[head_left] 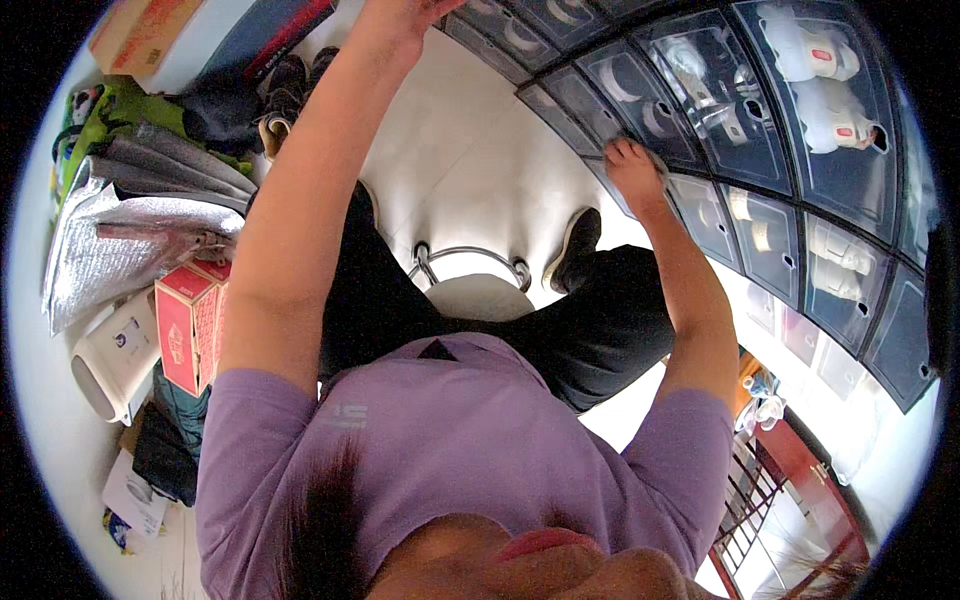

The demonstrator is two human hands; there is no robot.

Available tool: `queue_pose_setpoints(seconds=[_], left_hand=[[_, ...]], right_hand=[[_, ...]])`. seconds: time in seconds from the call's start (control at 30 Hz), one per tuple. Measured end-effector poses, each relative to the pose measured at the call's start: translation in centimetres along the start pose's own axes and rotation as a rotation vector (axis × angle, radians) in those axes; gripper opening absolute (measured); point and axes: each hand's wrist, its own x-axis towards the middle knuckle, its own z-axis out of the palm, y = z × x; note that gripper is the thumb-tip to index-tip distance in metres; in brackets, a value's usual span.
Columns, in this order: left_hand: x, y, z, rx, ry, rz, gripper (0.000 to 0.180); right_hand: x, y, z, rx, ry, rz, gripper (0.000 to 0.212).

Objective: The person wipes the exterior surfaces of multiple plastic shoe boxes using a grey cloth. They move between different stacks of boxes, wiping the lids and sides while sitting on a stool.

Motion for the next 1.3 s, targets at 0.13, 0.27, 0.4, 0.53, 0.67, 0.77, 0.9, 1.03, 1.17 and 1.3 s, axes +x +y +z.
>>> queue_pose_setpoints(seconds=[0.13, 0.27, 0.4, 0.53, 0.67, 0.77, 0.9, 1.03, 1.17, 1.3], left_hand=[[0.1, -0.4, 0.4, -0.024, -0.084, 0.026, 0.019], [-0.1, 0.6, -0.1, 0.036, -0.077, 0.028, 0.019], [-0.4, 0.6, -0.4, 0.093, -0.027, 0.016, 0.021], [-2.2, 0.9, 3.4, 0.047, -0.178, 0.030, 0.024], [-3.0, 1.9, 1.8, 0.164, -0.066, 0.051, 0.027], [-2.6, 1.5, 1.2, 0.161, -0.038, 0.038, 0.028], [-2.6, 1.4, 1.4, 0.161, -0.104, 0.049, 0.029], [-2.5, 1.5, 1.9, 0.155, -0.117, 0.028, 0.028], [-3.0, 2.8, 1.2, 0.134, -0.092, 0.052, 0.027], [-3.1, 3.3, 0.6, 0.142, -0.075, 0.065, 0.025]], right_hand=[[-2.9, -1.3, 1.1, 0.167, -0.089, 0.079, 0.025], [2.1, -6.6, 2.3, 0.728, 0.086, 0.883, 0.043], [6.2, -11.4, 9.0, 1.707, 0.554, 1.417, 0.044], [2.9, -10.2, 21.2, 3.045, 1.372, 0.428, 0.039], [12.3, -12.2, 16.7, 2.759, 1.341, 1.713, 0.032], [17.0, -11.3, 13.5, 2.644, 1.148, 1.914, 0.029], [24.5, -11.0, 8.7, 2.596, 0.933, 1.917, 0.029], [26.3, -11.2, 11.0, 2.507, 0.928, 1.729, 0.022], [15.6, -10.6, 22.4, 3.221, 0.636, 0.403, 0.029], [9.4, -11.6, 24.1, 3.114, 0.732, -0.260, 0.037]])
